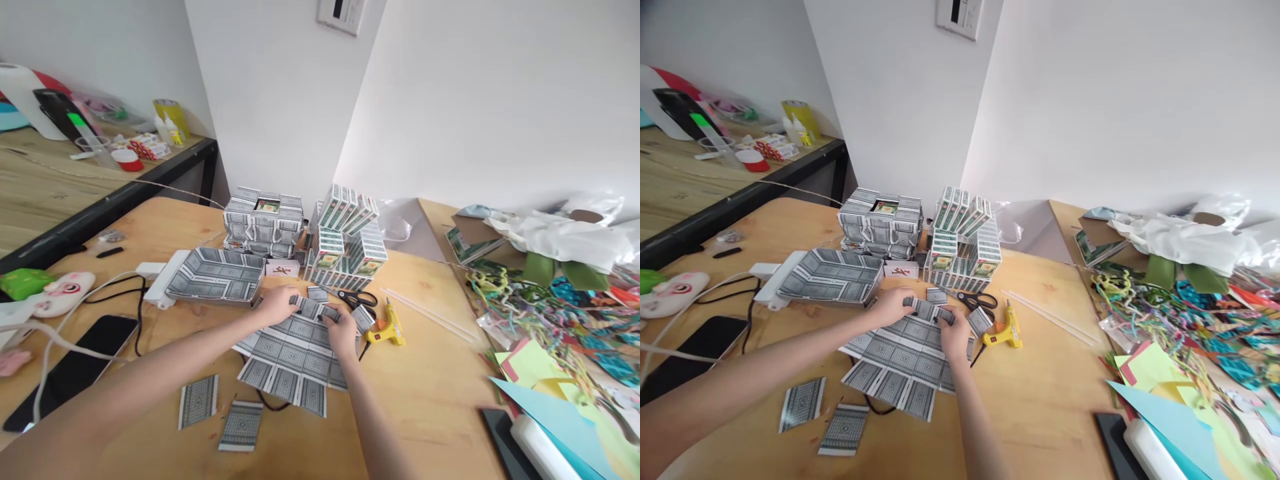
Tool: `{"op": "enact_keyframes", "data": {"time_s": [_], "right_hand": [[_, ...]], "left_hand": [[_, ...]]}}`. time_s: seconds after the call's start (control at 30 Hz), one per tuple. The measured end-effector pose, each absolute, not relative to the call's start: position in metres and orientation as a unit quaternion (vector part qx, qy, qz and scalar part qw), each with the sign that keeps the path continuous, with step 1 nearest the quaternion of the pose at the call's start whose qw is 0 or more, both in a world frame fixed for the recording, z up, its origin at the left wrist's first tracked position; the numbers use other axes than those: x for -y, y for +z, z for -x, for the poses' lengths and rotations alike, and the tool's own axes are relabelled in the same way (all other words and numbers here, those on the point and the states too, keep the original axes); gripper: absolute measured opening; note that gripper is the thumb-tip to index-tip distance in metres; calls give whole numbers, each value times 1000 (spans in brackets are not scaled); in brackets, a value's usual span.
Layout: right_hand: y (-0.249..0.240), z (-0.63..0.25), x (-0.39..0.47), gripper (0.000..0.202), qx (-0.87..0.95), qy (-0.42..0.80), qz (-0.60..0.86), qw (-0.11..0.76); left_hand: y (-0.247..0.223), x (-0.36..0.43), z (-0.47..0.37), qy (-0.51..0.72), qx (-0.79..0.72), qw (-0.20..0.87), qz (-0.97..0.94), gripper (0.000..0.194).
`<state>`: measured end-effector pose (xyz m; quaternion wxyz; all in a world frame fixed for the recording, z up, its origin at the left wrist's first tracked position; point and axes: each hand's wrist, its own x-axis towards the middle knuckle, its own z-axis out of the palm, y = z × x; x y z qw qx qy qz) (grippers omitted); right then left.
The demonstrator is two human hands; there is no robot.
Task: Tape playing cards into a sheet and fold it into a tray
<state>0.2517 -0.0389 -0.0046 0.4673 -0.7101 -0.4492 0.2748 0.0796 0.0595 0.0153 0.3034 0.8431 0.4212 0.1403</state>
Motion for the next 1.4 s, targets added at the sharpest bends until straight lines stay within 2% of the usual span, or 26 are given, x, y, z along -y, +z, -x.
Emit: {"op": "enact_keyframes", "data": {"time_s": [0.1,0.37,0.43,0.53,0.6,0.7,0.83,0.97,1.1,1.27,1.4], "right_hand": [[-5,-248,33,22,462,257,699,482],[-17,-233,31,15,446,190,698,527],[-17,-234,32,26,450,201,677,547],[-17,-232,32,55,413,207,648,605],[-18,-230,31,59,381,218,633,637],[-21,-227,31,42,344,237,627,657],[-27,-227,32,24,325,265,618,665],[-29,-229,35,26,330,268,588,688],[-28,-229,36,28,342,241,584,696],[-21,-230,34,20,375,272,608,645],[-15,-230,31,18,371,284,627,623]], "left_hand": [[6,-55,-82,188,-430,282,-837,3],[3,-41,-85,259,-443,224,-829,8],[6,-38,-87,281,-442,235,-819,11],[6,-32,-93,374,-465,285,-750,30],[2,-29,-99,462,-513,317,-651,33],[-7,-25,-106,546,-569,329,-519,24],[-18,-18,-107,556,-556,289,-546,27],[-24,-10,-104,558,-530,262,-582,34],[-23,-8,-107,586,-537,285,-536,33],[-16,-11,-110,590,-540,331,-501,15],[-16,-10,-109,577,-556,298,-519,6]]}}
